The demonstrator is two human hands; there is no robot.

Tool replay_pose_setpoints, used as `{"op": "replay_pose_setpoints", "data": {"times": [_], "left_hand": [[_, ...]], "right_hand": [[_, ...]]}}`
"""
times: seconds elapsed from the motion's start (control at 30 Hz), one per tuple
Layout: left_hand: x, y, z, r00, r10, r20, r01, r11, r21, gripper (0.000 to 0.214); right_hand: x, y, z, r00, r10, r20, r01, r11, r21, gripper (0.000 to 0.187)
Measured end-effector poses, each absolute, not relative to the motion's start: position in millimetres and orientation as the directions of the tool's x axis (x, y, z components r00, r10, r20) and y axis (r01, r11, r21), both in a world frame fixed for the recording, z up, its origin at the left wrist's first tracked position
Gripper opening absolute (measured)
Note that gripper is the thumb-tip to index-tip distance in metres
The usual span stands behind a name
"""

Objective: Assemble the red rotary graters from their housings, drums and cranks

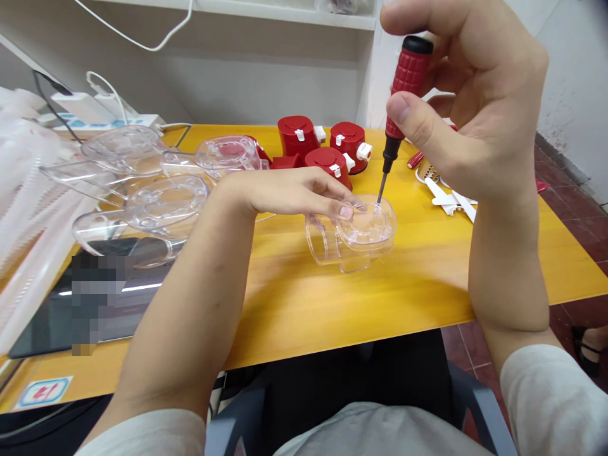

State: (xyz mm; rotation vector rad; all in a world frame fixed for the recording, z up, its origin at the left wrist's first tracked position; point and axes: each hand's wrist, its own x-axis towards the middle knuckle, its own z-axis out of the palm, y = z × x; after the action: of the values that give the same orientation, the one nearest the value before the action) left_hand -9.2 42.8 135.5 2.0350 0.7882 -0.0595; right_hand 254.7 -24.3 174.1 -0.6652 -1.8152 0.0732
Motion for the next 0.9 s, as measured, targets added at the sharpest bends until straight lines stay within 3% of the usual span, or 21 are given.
{"op": "replay_pose_setpoints", "data": {"times": [0.2,0.43,0.6,0.73,0.9], "left_hand": [[-9.0,42.2,136.1,0.762,0.565,-0.317,0.577,-0.371,0.727,0.055],[-9.5,42.6,135.3,0.792,0.519,-0.321,0.547,-0.37,0.751,0.055],[-9.7,43.1,135.2,0.787,0.539,-0.3,0.551,-0.397,0.734,0.055],[-10.1,43.7,134.5,0.788,0.544,-0.289,0.545,-0.395,0.74,0.056],[-10.1,44.1,133.9,0.794,0.543,-0.275,0.533,-0.401,0.745,0.053]], "right_hand": [[261.3,-38.3,185.5,-0.32,0.547,0.773,0.402,0.818,-0.413,0.031],[263.9,-34.2,185.0,-0.365,0.524,0.77,0.384,0.838,-0.388,0.037],[260.5,-21.2,176.3,-0.262,0.403,0.877,0.301,0.897,-0.322,0.033],[259.3,-24.5,175.1,-0.289,0.492,0.821,0.336,0.855,-0.395,0.046],[257.2,-24.9,176.9,-0.235,0.432,0.871,0.262,0.891,-0.371,0.04]]}}
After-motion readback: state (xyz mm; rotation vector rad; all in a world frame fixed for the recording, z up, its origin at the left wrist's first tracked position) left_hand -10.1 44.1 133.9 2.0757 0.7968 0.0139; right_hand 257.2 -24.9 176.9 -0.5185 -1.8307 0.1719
